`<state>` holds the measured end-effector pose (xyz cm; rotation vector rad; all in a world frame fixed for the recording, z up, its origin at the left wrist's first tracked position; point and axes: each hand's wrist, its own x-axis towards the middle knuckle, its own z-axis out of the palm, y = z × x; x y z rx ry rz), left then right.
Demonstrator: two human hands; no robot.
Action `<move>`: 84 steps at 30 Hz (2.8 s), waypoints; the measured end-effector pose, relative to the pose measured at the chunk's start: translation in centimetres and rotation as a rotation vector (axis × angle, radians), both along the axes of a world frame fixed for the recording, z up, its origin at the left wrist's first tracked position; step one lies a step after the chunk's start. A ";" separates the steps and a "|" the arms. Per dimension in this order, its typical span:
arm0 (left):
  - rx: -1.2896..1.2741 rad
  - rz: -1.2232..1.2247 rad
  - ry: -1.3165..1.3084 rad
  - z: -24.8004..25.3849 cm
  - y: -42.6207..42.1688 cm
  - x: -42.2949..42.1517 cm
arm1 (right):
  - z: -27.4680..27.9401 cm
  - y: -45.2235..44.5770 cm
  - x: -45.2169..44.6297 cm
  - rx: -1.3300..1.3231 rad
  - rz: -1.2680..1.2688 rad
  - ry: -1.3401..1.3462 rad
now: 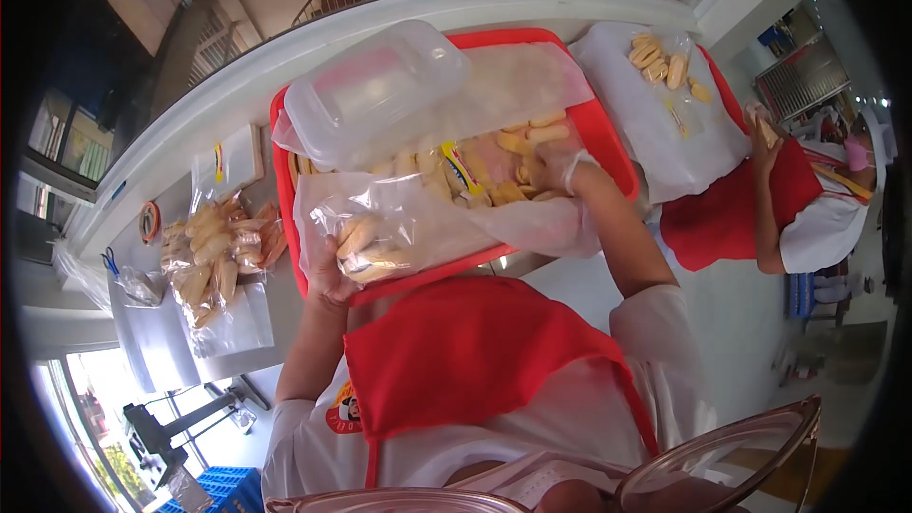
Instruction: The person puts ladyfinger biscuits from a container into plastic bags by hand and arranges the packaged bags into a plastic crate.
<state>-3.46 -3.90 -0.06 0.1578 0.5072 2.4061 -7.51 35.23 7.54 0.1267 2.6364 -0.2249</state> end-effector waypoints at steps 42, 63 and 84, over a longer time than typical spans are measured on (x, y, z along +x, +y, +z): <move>0.017 0.018 -0.029 0.0 0.9 -0.7 | -5.3 4.0 -1.1 -0.448 -0.224 0.163; -0.654 0.361 0.477 4.8 3.2 0.7 | 5.0 -6.0 8.6 -1.309 -0.126 0.192; -0.515 0.132 0.133 6.4 5.2 2.7 | 0.9 -9.0 8.0 -1.687 -0.530 0.252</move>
